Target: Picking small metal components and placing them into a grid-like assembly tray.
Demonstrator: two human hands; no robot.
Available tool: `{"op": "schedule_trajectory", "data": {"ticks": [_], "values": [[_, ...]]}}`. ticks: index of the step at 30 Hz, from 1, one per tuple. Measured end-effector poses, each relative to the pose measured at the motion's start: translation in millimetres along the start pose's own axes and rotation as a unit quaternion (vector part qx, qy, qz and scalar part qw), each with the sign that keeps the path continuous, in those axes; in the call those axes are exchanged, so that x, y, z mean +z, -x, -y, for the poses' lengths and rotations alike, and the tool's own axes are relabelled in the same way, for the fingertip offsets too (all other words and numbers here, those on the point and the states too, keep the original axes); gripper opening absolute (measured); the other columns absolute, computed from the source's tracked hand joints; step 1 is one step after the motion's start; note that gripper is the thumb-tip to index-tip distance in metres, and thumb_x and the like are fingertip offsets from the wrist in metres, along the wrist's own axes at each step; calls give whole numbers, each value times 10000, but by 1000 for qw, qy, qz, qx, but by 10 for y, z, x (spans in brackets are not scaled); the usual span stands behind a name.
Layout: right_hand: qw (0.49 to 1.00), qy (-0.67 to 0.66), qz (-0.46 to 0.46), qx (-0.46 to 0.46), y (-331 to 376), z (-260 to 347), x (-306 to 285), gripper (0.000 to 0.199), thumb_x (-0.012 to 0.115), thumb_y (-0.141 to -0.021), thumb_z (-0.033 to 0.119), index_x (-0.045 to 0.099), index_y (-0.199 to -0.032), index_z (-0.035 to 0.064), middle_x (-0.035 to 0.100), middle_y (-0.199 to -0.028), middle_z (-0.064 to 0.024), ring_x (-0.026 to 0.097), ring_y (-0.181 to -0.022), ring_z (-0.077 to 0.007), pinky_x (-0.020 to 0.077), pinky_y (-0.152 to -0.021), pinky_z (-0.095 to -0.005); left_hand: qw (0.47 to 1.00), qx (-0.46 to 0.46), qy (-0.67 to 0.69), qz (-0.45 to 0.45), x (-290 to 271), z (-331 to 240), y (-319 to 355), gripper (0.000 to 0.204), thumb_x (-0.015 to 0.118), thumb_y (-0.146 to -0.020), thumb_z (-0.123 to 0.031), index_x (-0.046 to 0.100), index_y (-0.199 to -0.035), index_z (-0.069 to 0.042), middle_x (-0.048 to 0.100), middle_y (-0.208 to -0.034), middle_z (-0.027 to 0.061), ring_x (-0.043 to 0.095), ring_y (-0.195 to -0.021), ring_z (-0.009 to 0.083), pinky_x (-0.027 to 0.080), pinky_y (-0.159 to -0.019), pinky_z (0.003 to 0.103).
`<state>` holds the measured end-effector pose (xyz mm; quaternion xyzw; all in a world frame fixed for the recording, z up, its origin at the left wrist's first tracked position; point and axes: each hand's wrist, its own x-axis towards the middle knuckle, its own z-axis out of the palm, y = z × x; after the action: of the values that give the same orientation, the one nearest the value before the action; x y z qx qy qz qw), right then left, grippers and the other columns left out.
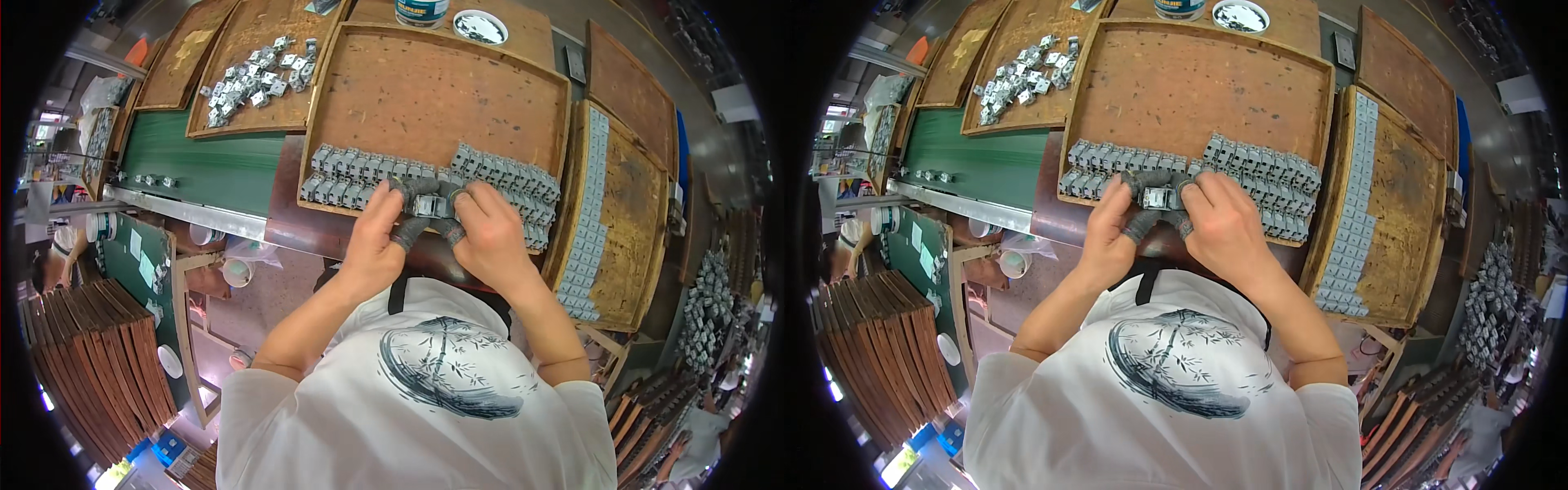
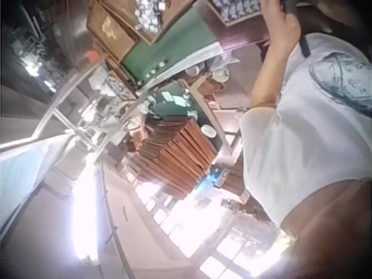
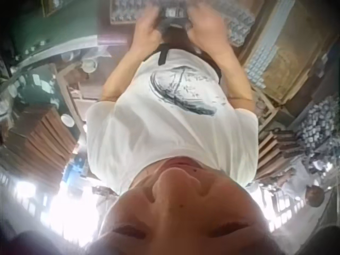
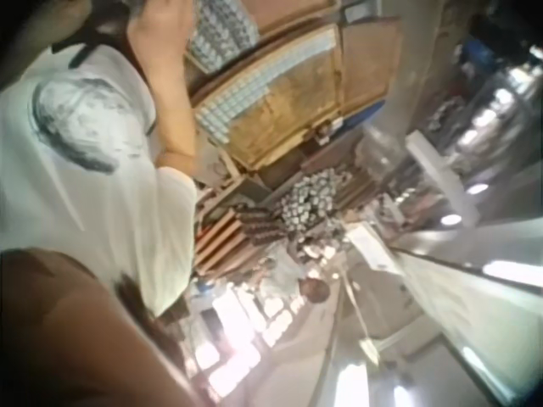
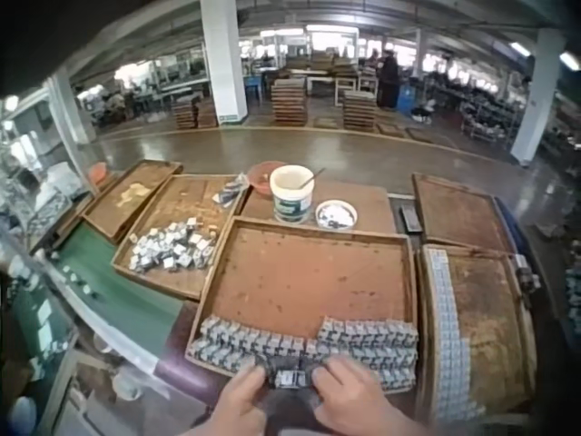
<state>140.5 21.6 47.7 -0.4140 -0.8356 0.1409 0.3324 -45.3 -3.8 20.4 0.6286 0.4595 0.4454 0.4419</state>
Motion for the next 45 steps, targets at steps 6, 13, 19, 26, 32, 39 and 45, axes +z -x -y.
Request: {"op": "schedule_trajectory", "data": {"ticks": [6, 13, 19, 26, 32, 39, 45], "values": [[996, 31, -78, 43, 158, -33, 237, 244, 655, -626, -50, 567, -853, -29, 555, -847, -173, 574, -735, -378, 484, -633, -436, 988, 28, -150, -2, 136, -47, -36, 519, 617, -659, 58, 492, -1162, 22, 417, -1083, 227, 491, -877, 372, 459, -773, 390], [977, -83, 18, 195, 230, -75, 63, 385, 759, -774, 335, 592, -857, -2, 607, -795, -141, 602, -709, -306, 477, -614, -382, 994, 55, -84, 33, 162, 51, -115, 702, 680, -571, 22, 543, -1259, -16, 580, -1038, 176, 553, -968, 391, 470, -835, 431], [912, -262, 154, 277, 428, -164, 21, 342, 753, -768, 292, 654, -892, -11, 673, -783, -127, 618, -699, -145, 490, -657, -300, 968, 171, -149, 111, 208, 28, -157, 692, 726, -613, -35, 558, -1285, -36, 609, -1226, 172, 615, -1014, 353, 507, -869, 391], [902, -162, 52, 396, 663, -386, -347, 256, 725, -793, 243, 670, -928, 32, 677, -774, -103, 641, -718, -168, 506, -661, -328, 952, 162, -198, 168, 311, 37, -666, 620, 742, -645, -20, 594, -1242, -94, 494, -1136, 187, 499, -1073, 383, 439, -912, 419], [791, 20, -284, 541, 1599, -1600, -1187, 251, 616, -887, 222, 661, -1013, 10, 630, -776, -71, 541, -698, -145, 452, -663, -296, 965, -55, -149, 210, -46, 941, -1527, 518, 714, -722, -8, 616, -1226, -77, 560, -996, 94, 569, -922, 233, 487, -816, 337], [784, 48, -160, 598, 2072, -2162, -1225, 474, 606, -891, 407, 667, -1076, -26, 707, -1002, -157, 643, -929, -226, 468, -843, -339, 900, -226, 13, 373, 190, 999, -1773, 474, 609, -745, 31, 607, -1216, -17, 642, -1015, 62, 609, -861, 161, 533, -701, 289], [769, -142, -191, 594, 2175, -2397, -1242, 317, 697, -856, 238, 683, -1066, 2, 671, -915, -65, 580, -822, -154, 454, -742, -301, 915, -112, -178, 344, 132, 876, -1607, 544, 672, -757, -104, 564, -1290, -88, 533, -1182, 163, 513, -1138, 300, 431, -961, 383]]}}
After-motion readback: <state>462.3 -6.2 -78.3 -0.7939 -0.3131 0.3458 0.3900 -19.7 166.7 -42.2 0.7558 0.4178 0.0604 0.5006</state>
